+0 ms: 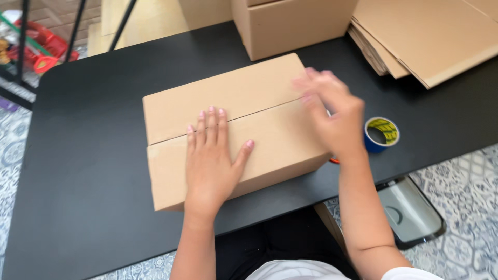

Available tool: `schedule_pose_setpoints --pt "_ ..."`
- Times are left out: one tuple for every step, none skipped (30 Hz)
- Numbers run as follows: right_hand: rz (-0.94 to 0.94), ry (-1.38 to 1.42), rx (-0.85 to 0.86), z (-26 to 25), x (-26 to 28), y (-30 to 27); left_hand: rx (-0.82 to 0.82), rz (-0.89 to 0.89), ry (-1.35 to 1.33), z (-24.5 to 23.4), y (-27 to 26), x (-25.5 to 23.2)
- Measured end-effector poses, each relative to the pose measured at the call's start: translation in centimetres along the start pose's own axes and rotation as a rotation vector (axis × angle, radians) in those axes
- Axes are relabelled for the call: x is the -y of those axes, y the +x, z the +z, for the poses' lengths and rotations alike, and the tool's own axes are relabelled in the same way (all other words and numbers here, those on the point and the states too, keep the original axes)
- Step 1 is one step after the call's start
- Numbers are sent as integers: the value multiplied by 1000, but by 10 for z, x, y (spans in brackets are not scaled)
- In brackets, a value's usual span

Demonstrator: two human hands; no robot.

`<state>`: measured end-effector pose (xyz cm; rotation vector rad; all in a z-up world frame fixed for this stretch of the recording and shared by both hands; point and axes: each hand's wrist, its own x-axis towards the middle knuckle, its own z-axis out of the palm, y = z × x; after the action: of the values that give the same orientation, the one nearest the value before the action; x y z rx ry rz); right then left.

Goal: The person assembles a cardboard box by hand, applies blue tape across the seams using a dispenser, and cuts the tape with scissors. They repeat the process to seal a second box and stack them on top of others.

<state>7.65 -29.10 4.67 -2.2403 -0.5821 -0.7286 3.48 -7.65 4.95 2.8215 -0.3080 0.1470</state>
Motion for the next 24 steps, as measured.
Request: schedule_pose_setpoints --pt "138 37 -269 -10 -4 -3 -8 -18 -16 -1 1 1" --pt "155 24 -278 -15 -35 -23 5 2 -18 5 2 3" --pt "308 -232 -440 -19 -64 -43 -68 36 10 9 2 6" --pt "457 -494 -597 -23 -92 -64 -142 71 36 14 2 9" --pt "468 -504 -600 -21 -120 -91 -132 82 33 14 2 9" --pt "710 -632 -530 -20 -147 -118 -127 78 27 14 1 9" --pt "936 -754 -452 -21 -177 -140 -136 66 16 13 3 9" --pt "932 -761 -458 -21 -185 -144 -140 70 9 14 4 8" --pt "1133 -649 -407 -18 -190 -150 -140 70 14 13 3 8" --pt "1328 -527 -351 -16 -196 -157 -140 69 19 13 3 8" --pt "1330 -526 -354 -16 -197 -157 -140 72 19 13 2 8" --pt "1288 -502 -360 -16 -198 -156 -148 74 19 13 2 7" --pt "1246 -478 -362 -17 -198 -156 -154 72 17 13 1 7" --pt "1247 -479 -360 -15 -195 -153 -151 71 17 14 1 7" --pt "1237 -471 -340 -13 -193 -149 -159 72 31 14 2 7" --pt "1226 -463 -320 -11 -191 -144 -166 73 46 14 2 8" --pt "1222 -460 -318 -8 -192 -144 -168 70 47 15 2 6" --pt "1200 -453 -305 -6 -193 -143 -230 72 74 15 2 3" --pt "1187 -446 -293 -4 -192 -146 -285 79 102 15 2 0" --pt "1192 -443 -292 -1 -196 -148 -281 82 105 15 3 -6" --pt "1133 -498 -330 2 -202 -152 -310 116 114 16 4 -13" --pt "1072 -553 -366 4 -207 -155 -339 150 122 17 6 -20" --pt "1080 -557 -374 1 -195 -151 -337 161 120 18 8 -28" --pt "870 -540 -492 -1 -183 -146 -311 205 112 19 11 -35"
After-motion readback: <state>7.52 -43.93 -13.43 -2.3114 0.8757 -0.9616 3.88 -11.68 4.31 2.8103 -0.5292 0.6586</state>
